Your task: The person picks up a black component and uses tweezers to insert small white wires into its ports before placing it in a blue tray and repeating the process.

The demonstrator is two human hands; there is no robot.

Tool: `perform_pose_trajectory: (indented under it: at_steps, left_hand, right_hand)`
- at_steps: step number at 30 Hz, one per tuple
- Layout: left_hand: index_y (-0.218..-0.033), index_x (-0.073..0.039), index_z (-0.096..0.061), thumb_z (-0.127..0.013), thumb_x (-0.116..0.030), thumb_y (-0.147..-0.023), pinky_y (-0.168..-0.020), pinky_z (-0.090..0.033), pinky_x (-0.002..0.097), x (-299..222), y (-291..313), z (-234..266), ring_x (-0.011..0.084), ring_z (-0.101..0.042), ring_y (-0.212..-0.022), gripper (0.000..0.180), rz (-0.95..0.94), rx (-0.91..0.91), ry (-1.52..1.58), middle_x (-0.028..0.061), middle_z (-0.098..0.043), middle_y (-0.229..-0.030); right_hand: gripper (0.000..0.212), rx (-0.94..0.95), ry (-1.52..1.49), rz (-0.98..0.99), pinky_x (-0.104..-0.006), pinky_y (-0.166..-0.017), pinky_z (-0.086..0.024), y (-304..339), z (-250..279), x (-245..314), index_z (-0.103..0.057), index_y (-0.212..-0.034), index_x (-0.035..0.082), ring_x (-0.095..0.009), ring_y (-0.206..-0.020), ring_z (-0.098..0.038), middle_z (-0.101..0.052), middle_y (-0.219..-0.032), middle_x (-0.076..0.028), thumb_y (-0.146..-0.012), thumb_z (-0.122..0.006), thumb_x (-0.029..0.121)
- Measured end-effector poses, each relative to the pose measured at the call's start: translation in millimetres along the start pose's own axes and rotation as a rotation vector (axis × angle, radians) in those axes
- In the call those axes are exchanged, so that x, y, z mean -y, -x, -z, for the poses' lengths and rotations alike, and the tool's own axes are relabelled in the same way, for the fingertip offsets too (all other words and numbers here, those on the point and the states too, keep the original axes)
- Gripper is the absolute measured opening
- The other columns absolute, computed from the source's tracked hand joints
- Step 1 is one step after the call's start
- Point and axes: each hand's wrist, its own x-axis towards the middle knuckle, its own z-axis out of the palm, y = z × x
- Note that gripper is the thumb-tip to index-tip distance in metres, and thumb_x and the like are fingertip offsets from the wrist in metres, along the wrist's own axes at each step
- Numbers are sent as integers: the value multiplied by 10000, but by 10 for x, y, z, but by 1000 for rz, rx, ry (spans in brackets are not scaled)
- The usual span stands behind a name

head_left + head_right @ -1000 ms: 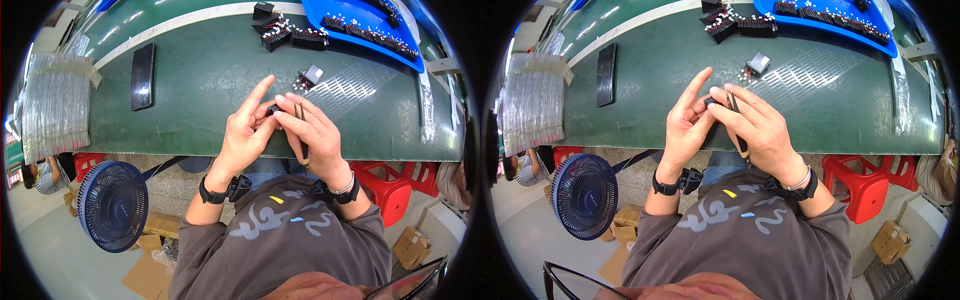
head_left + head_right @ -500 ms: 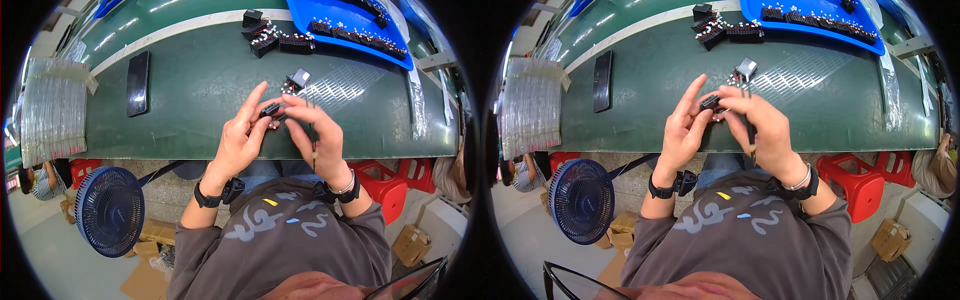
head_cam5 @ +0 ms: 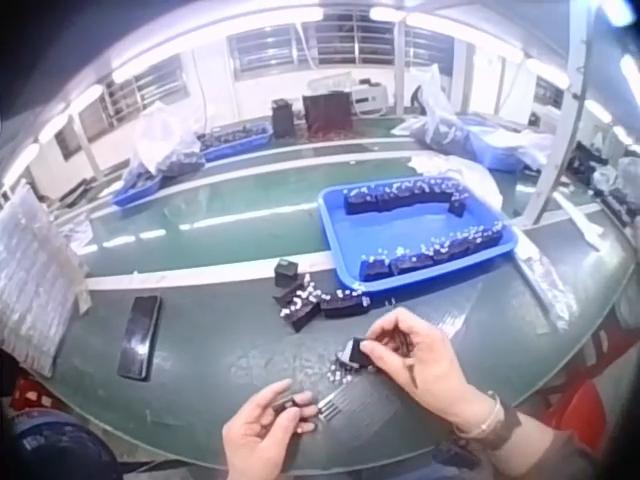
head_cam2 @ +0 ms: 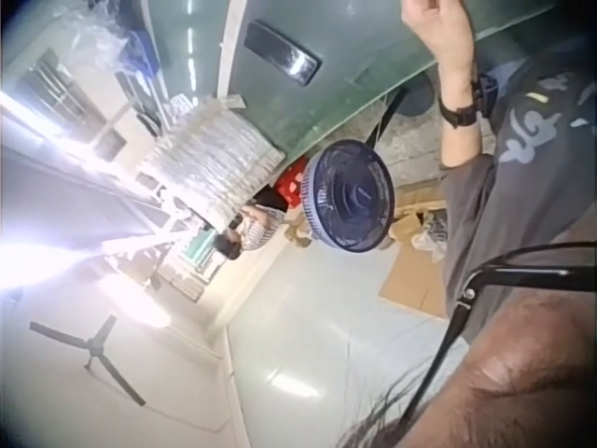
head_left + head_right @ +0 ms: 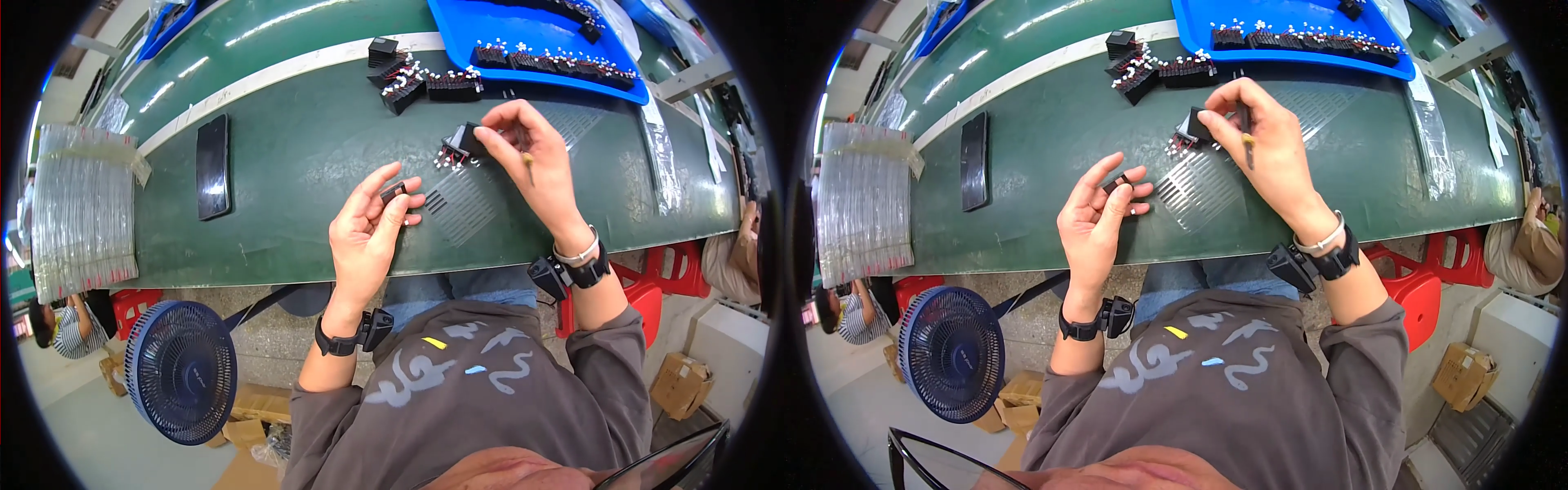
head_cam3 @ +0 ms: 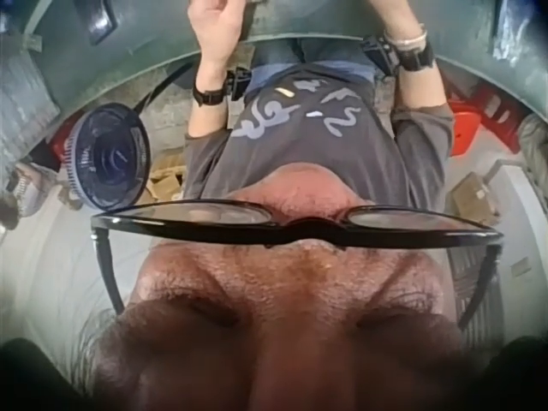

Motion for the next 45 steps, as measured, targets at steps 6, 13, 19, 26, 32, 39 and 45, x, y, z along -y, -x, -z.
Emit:
perform_pose_trajectory:
  at_steps: [6,13,19,26,32,39,45]
  left_hand:
    - [-1285,52,-549,-562,-29,-980,-813,-583,289,27,26,51,199,-681,-986,317,26,8,-7,168,-665,-1162]
    - [-1202,45,-609,-550,-61,-994,-825,-580,289,-33,-14,31,193,-681,-996,241,-17,22,-71,140,-674,-1147]
    - [-1182,39,-616,-535,-68,-997,-835,-572,288,-2,-107,-64,175,-686,-991,229,24,109,-133,135,-694,-1095]
    - [-1171,37,-612,-532,-66,-987,-826,-564,287,-65,-242,-93,163,-701,-958,225,109,174,-241,129,-726,-1003]
    - [-1164,28,-615,-531,-68,-987,-816,-558,292,-94,-268,-79,176,-712,-950,219,114,169,-343,134,-736,-978]
    - [-1194,10,-614,-539,-77,-988,-710,-544,244,-66,-260,-42,155,-702,-965,236,99,174,-323,115,-728,-1023]
    - [-1187,6,-666,-577,-13,-960,-662,-546,204,-57,-12,-31,134,-685,-971,244,114,163,-290,94,-709,-1087]
  right_hand:
    - [194,-229,20,92,-205,-688,-416,75,50,70,-640,-1061,13,-52,-756,-524,-589,-844,20,-929,-679,150]
    - [199,157,-237,-269,-202,-697,-401,420,44,36,-667,-1004,25,-46,-743,-495,-599,-858,32,-932,-675,210]
    - [168,112,28,-190,-209,-626,-404,377,-214,5,-660,-881,25,-35,-690,-500,-598,-742,29,-912,-697,186]
    - [194,24,118,-133,-213,-574,-404,388,-304,-25,-623,-839,22,-32,-636,-492,-585,-680,30,-895,-720,181]
    - [198,23,137,-150,-209,-577,-409,370,-304,-15,-618,-832,24,-26,-634,-497,-593,-681,35,-896,-721,181]
    - [167,100,-161,29,-227,-629,-471,551,-217,-23,-560,-847,36,-106,-679,-604,-610,-694,-19,-938,-656,137]
    - [175,-99,-574,-69,-262,-675,-521,637,-319,55,-472,-843,65,-172,-742,-666,-581,-677,-36,-979,-577,102]
